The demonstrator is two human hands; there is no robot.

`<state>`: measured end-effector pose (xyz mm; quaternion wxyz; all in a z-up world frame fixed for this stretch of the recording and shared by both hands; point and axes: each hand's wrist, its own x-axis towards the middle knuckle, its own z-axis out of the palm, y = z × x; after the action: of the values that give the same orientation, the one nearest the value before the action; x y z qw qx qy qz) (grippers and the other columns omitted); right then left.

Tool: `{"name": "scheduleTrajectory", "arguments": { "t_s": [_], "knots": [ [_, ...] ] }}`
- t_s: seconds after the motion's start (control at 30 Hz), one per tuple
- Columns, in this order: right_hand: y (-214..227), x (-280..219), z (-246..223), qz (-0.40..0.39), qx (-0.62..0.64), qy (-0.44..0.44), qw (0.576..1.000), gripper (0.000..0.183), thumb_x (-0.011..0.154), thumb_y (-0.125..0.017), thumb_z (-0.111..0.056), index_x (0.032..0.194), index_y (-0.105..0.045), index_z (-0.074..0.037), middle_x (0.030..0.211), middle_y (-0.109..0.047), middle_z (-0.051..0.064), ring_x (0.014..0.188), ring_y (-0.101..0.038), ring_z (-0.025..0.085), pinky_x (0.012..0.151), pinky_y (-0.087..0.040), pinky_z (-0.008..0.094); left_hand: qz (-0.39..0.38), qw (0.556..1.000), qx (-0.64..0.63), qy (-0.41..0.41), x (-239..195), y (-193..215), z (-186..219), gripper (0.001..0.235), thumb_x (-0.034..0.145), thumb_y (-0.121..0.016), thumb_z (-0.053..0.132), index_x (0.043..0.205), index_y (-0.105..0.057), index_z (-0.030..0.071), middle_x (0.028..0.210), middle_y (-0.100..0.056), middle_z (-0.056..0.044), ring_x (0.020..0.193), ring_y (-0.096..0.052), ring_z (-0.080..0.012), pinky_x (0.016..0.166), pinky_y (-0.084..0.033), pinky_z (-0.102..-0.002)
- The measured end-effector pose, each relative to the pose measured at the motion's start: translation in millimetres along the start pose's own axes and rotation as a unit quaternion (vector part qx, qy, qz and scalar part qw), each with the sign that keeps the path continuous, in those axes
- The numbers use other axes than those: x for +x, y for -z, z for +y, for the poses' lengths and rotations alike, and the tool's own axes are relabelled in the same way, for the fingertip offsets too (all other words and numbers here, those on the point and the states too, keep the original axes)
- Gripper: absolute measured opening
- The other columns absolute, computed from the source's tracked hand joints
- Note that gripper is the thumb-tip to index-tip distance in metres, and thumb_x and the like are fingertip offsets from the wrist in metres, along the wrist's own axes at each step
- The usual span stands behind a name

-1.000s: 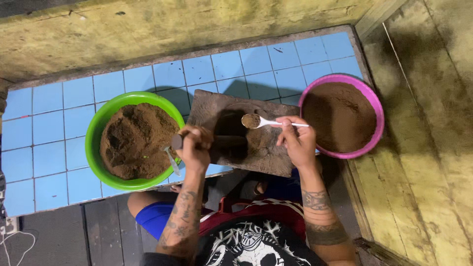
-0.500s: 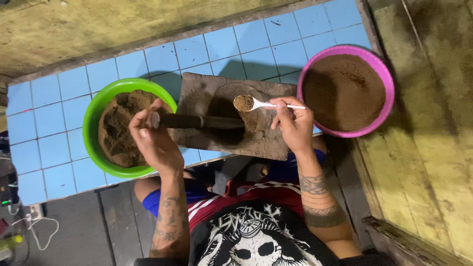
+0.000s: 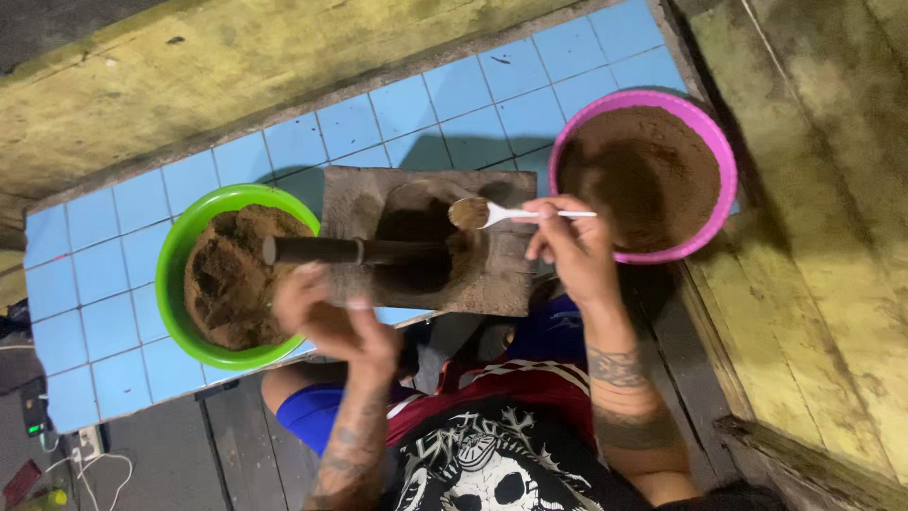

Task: The person grinds a brown material in a stone mortar using a pestle. They repeatedly scoop the ground material with a white plastic spoon and transfer it into a pink bowl.

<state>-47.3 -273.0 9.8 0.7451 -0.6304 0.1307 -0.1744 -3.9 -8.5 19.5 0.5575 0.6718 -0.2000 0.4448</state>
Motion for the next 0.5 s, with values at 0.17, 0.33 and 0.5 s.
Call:
{"name": "scheduleTrajectory", "arguments": {
  "t_s": [0.17,0.33,0.5],
  "knots": [
    [73.0,-3.2,-9.9,0.078,-0.013,0.01,0.997,0.026,0.106,-0.057,-0.023,0.115,-0.067,-0.001,0.101,-0.075,0.023,0.053,-0.067,0.011,0.043,-0.042,0.016,-0.136,0.975,-0.139,0.103,-14.7,-88.1,50.0,0.049,0.096,-0.062,0.036,0.124,-0.056,-0.004,0.128,-0.057,-0.025,0.128,-0.053,-0.044,0.116,-0.037,-0.056],
    [128.0,-4.2,-25.8,0.176,-0.024,0.03,0.984,0.021,0.106,-0.063,-0.026,0.117,-0.065,-0.008,0.11,-0.074,0.016,0.062,-0.068,0.006,0.052,-0.054,0.016,-0.275,0.866,-0.339,0.246,-1.1,-176.5,82.4,0.06,0.113,-0.049,0.046,0.154,-0.046,0.002,0.161,-0.042,-0.024,0.159,-0.03,-0.0433,0.133,-0.021,-0.059],
    [155.0,2.8,-44.5,0.259,-0.124,0.035,0.957,0.02,0.111,-0.055,-0.023,0.119,-0.066,-0.009,0.109,-0.077,0.012,0.065,-0.064,0.006,0.052,-0.043,0.016,-0.272,0.674,-0.299,0.618,-32.0,-268.3,80.6,0.051,0.098,-0.054,0.043,0.132,-0.07,0.007,0.14,-0.069,-0.008,0.134,-0.059,-0.0182,0.12,-0.041,-0.036]
  ]
}}
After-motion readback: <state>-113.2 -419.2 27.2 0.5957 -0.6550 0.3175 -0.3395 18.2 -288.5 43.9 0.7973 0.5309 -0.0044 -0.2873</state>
